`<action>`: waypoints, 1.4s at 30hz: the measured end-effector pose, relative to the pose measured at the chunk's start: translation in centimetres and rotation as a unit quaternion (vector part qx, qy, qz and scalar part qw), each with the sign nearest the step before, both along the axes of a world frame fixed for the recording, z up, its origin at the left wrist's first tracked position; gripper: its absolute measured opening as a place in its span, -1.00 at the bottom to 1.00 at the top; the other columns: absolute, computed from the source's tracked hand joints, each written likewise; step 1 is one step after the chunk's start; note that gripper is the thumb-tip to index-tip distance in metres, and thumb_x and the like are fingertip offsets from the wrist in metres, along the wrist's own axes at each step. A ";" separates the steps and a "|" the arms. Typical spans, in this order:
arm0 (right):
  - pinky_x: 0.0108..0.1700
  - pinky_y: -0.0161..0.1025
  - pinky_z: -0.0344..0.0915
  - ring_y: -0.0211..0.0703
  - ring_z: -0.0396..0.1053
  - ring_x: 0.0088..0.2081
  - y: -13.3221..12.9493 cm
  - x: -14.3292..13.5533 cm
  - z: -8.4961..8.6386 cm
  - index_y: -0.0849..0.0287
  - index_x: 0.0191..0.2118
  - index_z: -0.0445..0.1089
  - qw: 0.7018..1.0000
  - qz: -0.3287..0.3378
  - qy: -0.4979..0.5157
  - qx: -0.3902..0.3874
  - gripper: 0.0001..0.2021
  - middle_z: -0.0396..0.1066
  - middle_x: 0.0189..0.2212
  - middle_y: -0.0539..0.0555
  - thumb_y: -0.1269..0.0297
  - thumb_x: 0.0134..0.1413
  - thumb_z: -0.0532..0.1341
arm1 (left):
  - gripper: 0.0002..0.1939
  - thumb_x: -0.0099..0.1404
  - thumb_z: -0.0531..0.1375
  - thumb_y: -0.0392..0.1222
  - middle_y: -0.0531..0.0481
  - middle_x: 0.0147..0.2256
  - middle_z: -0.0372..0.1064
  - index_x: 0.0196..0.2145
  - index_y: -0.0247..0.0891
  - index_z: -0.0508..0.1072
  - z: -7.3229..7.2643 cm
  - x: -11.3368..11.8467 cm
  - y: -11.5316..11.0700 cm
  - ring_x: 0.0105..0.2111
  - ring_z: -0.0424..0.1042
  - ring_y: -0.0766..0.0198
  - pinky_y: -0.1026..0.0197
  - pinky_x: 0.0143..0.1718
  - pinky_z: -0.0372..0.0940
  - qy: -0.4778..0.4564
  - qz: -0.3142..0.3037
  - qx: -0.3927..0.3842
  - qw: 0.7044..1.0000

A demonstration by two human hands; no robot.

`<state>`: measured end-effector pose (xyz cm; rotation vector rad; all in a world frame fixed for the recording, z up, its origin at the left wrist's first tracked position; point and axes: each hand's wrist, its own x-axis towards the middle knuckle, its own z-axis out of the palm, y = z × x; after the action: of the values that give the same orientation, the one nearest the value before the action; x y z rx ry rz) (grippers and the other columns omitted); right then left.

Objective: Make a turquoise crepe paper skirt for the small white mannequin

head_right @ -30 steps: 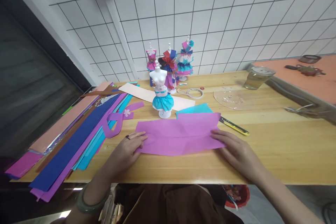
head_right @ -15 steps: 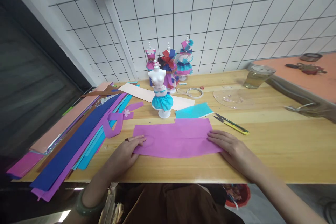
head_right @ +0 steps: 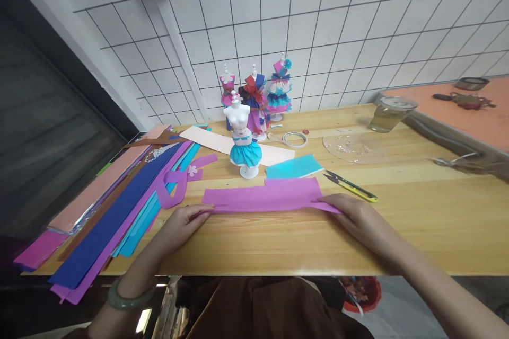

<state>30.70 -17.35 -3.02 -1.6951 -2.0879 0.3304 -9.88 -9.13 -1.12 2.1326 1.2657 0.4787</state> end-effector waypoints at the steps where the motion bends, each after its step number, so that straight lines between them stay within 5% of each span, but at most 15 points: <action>1: -0.10 -0.07 0.40 0.02 0.41 -0.07 0.3 -0.1 0.0 0.03 -0.06 0.40 1.000 -0.010 0.015 -0.011 -0.70 0.45 -0.07 0.06 0.16 0.17 0.04 | -0.72 0.27 0.02 -0.15 0.02 -0.18 0.50 -0.22 -0.18 0.51 0.2 0.0 0.2 -0.17 0.45 0.19 0.15 -0.12 0.32 -0.009 0.003 -0.017 1.000; 7: -0.16 -0.08 0.38 0.06 0.45 -0.16 2.3 0.3 -0.9 0.07 -0.20 0.47 0.992 -0.095 0.059 -0.050 -0.68 0.51 -0.20 0.06 0.07 0.15 0.04 | -0.70 0.21 0.06 -0.04 0.07 -0.52 0.39 -0.49 -0.28 0.45 0.0 0.6 2.4 -0.47 0.35 0.25 0.26 -0.44 0.22 -0.037 0.040 -0.039 0.998; 15: -0.41 -0.19 0.30 -0.03 0.43 -0.40 2.9 0.1 -1.8 0.15 -0.33 0.44 0.983 -0.151 0.089 -0.060 -0.64 0.49 -0.44 0.04 -0.04 0.07 0.09 | -0.68 0.13 0.11 0.01 0.02 -0.48 0.38 -0.40 -0.31 0.45 -0.6 1.6 3.9 -0.41 0.35 0.20 0.25 -0.39 0.19 -0.047 0.097 -0.054 0.993; 19: -0.38 -0.19 0.30 -0.05 0.42 -0.40 2.7 -0.3 -1.8 0.19 -0.05 0.35 0.975 -0.176 0.127 -0.041 -0.55 0.50 -0.43 0.06 -0.03 0.04 0.12 | -0.69 0.11 0.14 0.02 0.04 -0.55 0.32 -0.42 -0.32 0.41 -1.2 1.5 4.0 -0.48 0.33 0.22 0.26 -0.46 0.17 -0.036 0.135 -0.030 0.990; 23: -0.31 -0.14 0.33 -0.01 0.45 -0.37 2.7 -0.8 -1.7 0.21 0.08 0.27 0.974 -0.189 0.121 -0.031 -0.46 0.52 -0.39 0.09 -0.04 0.06 0.11 | -0.63 0.15 0.14 -0.04 -0.07 -0.35 0.45 -0.16 -0.34 0.41 -1.8 1.6 4.0 -0.32 0.42 0.16 0.21 -0.31 0.26 -0.065 0.129 -0.028 0.989; 27: -0.32 -0.15 0.33 -0.02 0.46 -0.37 2.8 -1.2 -1.9 0.20 0.10 0.26 0.978 -0.190 0.090 -0.014 -0.45 0.52 -0.38 0.09 -0.03 0.07 0.10 | -0.52 0.18 0.13 -0.08 -0.13 -0.22 0.45 0.03 -0.33 0.33 -1.8 1.8 3.7 -0.23 0.42 0.15 0.17 -0.20 0.27 -0.015 0.153 0.017 0.988; 35: -0.36 -0.18 0.31 -0.04 0.47 -0.37 3.1 -1.6 -2.6 0.21 0.07 0.27 0.982 -0.182 -0.013 0.050 -0.55 0.52 -0.39 0.07 0.05 0.15 0.03 | -0.76 0.26 0.07 -0.11 -0.06 -0.43 0.42 -0.27 -0.31 0.42 -1.7 2.1 3.5 -0.38 0.40 0.18 0.21 -0.34 0.24 0.108 0.140 0.106 0.978; 42: -0.33 -0.16 0.34 0.00 0.47 -0.34 2.9 -2.0 -2.9 0.21 0.05 0.28 0.977 -0.176 -0.084 0.083 -0.56 0.52 -0.37 0.11 0.06 0.19 -0.02 | -0.72 0.30 0.05 -0.12 -0.16 -0.26 0.46 -0.12 -0.31 0.38 -1.8 2.7 3.5 -0.19 0.43 0.08 0.16 -0.19 0.24 0.193 0.124 0.119 0.966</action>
<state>28.72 -14.42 -5.95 -1.9986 -1.8151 -0.0977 -7.15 -5.65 -2.91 2.3573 1.7862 0.3381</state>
